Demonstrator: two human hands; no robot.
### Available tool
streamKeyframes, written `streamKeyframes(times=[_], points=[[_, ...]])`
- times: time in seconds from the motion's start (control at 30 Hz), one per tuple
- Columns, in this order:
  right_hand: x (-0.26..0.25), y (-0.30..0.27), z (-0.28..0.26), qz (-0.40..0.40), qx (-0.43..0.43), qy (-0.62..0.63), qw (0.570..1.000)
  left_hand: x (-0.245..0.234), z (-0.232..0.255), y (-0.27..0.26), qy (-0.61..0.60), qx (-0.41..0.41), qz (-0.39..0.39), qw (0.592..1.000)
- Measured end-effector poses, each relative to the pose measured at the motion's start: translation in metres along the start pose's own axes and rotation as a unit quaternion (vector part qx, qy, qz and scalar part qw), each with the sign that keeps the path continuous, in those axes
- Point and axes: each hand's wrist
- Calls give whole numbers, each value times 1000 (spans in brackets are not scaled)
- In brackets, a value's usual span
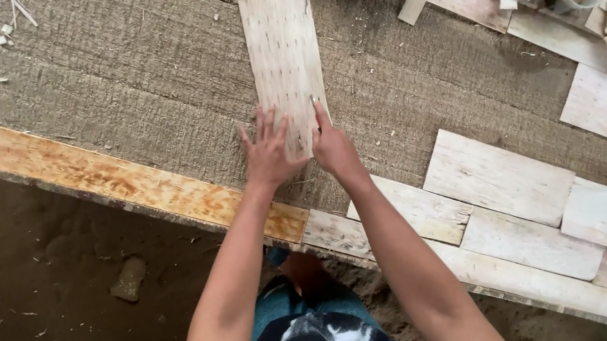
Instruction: Measuring, cutting thin wood strips with a utility knife, and fitting them onto a larger wooden surface to create a pattern.
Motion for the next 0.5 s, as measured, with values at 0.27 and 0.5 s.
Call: streamKeyframes(times=[0.27, 0.5], points=[[-34, 21, -11, -15, 0, -31, 999, -11, 8, 36, 7, -4, -17, 1000], [-6, 106, 31, -29, 27, -99, 994, -5, 13, 51, 12, -60, -93, 994]])
Point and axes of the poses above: each hand's wrist, its own y-axis towards the middle knuckle, its own x-axis out of the palm, z = x × y, and after that the axes turned 14 degrees about -z, right-handed
